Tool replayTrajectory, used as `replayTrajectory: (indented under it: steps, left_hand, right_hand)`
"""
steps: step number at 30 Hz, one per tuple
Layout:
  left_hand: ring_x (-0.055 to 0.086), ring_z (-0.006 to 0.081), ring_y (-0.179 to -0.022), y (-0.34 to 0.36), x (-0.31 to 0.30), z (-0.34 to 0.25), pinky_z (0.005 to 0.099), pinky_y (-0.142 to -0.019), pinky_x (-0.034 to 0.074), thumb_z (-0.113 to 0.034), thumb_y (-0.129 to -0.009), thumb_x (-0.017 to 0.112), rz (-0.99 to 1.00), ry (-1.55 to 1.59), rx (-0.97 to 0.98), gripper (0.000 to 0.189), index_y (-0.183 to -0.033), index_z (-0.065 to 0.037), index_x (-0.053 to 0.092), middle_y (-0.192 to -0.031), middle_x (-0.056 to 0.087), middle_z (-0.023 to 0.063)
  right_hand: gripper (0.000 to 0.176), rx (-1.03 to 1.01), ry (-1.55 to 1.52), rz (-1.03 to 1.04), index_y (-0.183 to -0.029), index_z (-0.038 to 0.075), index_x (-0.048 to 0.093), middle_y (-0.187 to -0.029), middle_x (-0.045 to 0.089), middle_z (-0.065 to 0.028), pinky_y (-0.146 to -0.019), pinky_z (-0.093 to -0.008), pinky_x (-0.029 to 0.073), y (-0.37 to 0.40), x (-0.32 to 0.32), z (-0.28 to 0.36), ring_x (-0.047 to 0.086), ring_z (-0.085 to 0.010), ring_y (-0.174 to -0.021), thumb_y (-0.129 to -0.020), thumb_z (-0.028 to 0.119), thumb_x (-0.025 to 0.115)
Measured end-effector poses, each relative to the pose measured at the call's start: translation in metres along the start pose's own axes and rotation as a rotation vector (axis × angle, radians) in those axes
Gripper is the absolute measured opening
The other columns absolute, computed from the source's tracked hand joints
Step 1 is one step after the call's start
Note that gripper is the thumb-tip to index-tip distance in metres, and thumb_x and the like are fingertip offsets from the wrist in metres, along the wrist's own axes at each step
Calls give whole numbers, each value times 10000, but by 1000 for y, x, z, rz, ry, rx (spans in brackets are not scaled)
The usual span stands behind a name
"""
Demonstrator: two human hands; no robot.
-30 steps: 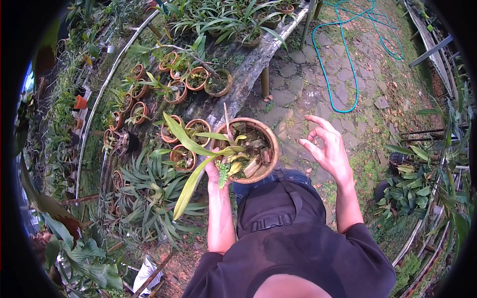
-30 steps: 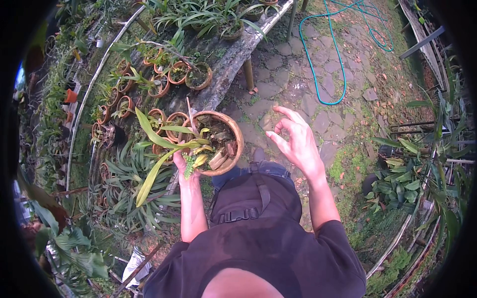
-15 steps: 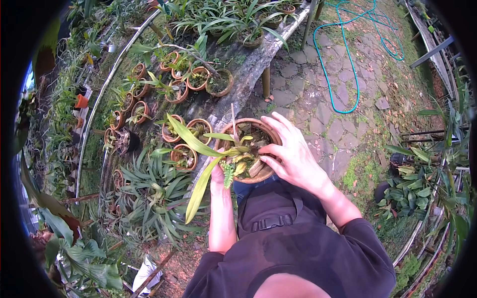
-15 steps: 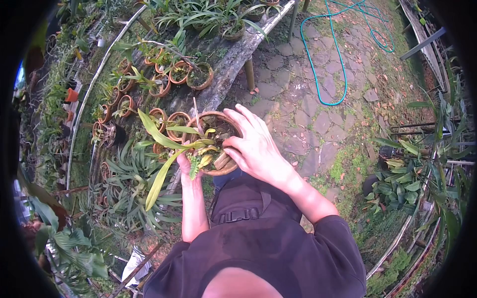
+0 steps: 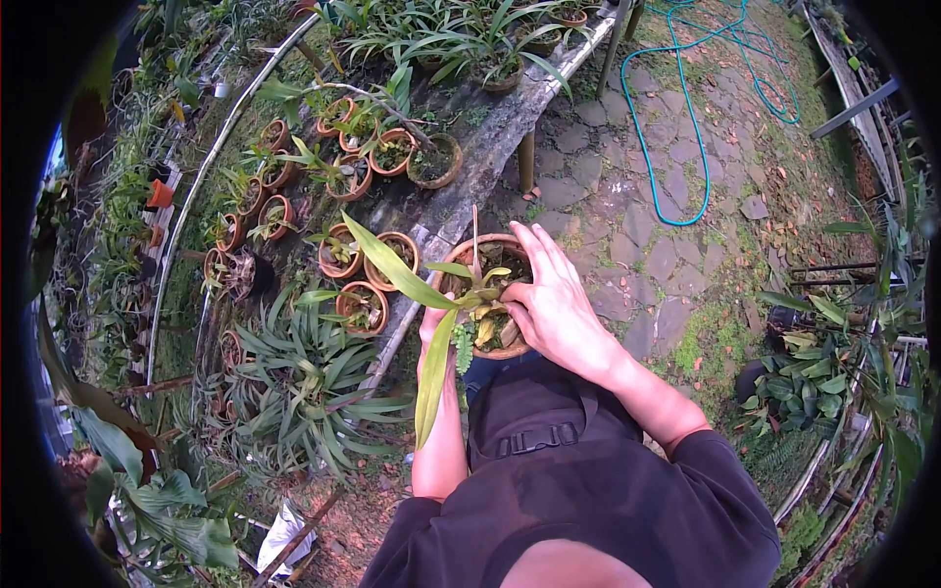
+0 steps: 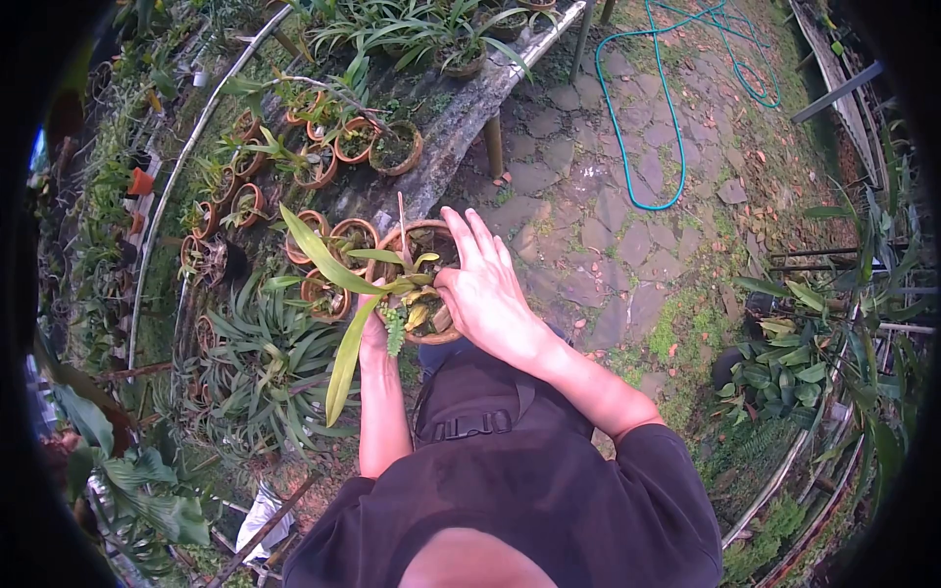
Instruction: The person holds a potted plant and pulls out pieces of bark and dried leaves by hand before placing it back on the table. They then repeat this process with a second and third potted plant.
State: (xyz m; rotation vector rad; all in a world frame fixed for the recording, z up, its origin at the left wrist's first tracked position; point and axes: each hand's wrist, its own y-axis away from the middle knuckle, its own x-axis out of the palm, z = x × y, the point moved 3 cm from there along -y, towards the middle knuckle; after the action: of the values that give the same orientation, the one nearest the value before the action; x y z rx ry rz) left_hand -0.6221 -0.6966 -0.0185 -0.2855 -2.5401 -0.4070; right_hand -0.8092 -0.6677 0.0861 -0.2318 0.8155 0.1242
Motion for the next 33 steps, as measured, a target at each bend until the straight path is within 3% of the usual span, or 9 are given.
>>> replayTrajectory:
  steps: [6,9,13,16,21,24,26,31,33]
  left_hand:
    - [595,309,-1209,2,2,0,450,-1074,452,-300,-884,602,-55,136,-32,693,-1440,66,410,-1344,569,217]
    - [667,284,-991,3,-5,9,427,-915,540,-390,-913,582,-121,130,-52,577,-1310,27,543,-1138,670,178]
    - [684,234,-898,4,-33,25,364,-848,559,-405,-903,648,-111,269,-67,491,-1146,20,616,-1022,705,140]
    - [686,241,-902,0,-36,26,364,-846,559,-360,-912,631,-181,328,-51,437,-1139,13,616,-1011,704,146]
    - [684,242,-903,-1,-44,26,373,-841,559,-287,-912,608,-203,325,-52,395,-1172,12,601,-1010,699,137]
    - [684,255,-898,0,-41,22,393,-829,565,-324,-904,620,-199,268,-45,428,-1185,-2,599,-1022,696,135]
    - [685,295,-893,-1,-41,25,444,-816,580,-394,-887,638,-211,232,-60,479,-1192,-27,600,-1048,688,144]
    - [670,264,-975,0,3,9,401,-890,539,-457,-895,621,-77,118,-88,568,-1196,26,623,-1105,691,159]
    - [605,300,-1123,1,15,1,419,-997,475,-350,-885,597,-91,48,-93,602,-1335,33,478,-1262,597,196]
  right_hand:
    - [115,-73,-114,13,-946,-38,642,-1486,352,-322,-1147,-549,303,0,-13,-5,304,-479,-1419,-857,34,634]
    - [117,-91,-172,22,-971,-31,624,-1454,400,-315,-1145,-517,320,2,-24,-8,343,-466,-1401,-883,45,627]
    - [111,-72,-280,13,-983,-16,597,-1414,443,-293,-1123,-508,348,8,-41,-11,380,-457,-1375,-908,63,617]
    - [106,-57,-193,-28,-969,-9,584,-1372,477,-265,-1093,-509,370,17,-56,-20,421,-449,-1335,-914,75,616]
    - [183,129,241,13,-979,27,617,-1341,516,-194,-1068,-466,391,39,-84,-25,466,-393,-1310,-837,113,693]
    - [214,127,258,-9,-976,39,640,-1367,506,-186,-1087,-473,373,40,-90,-14,453,-390,-1327,-799,114,734]
    - [255,37,20,-34,-990,55,664,-1422,472,-195,-1101,-497,361,32,-79,-12,410,-405,-1367,-766,114,770]
    - [236,-82,15,-19,-1011,54,712,-1507,379,-228,-1127,-533,334,15,-35,-4,319,-452,-1421,-781,92,747]
    - [201,-24,47,11,-979,45,732,-1536,338,-231,-1128,-556,322,11,-26,-2,292,-454,-1434,-783,87,735]
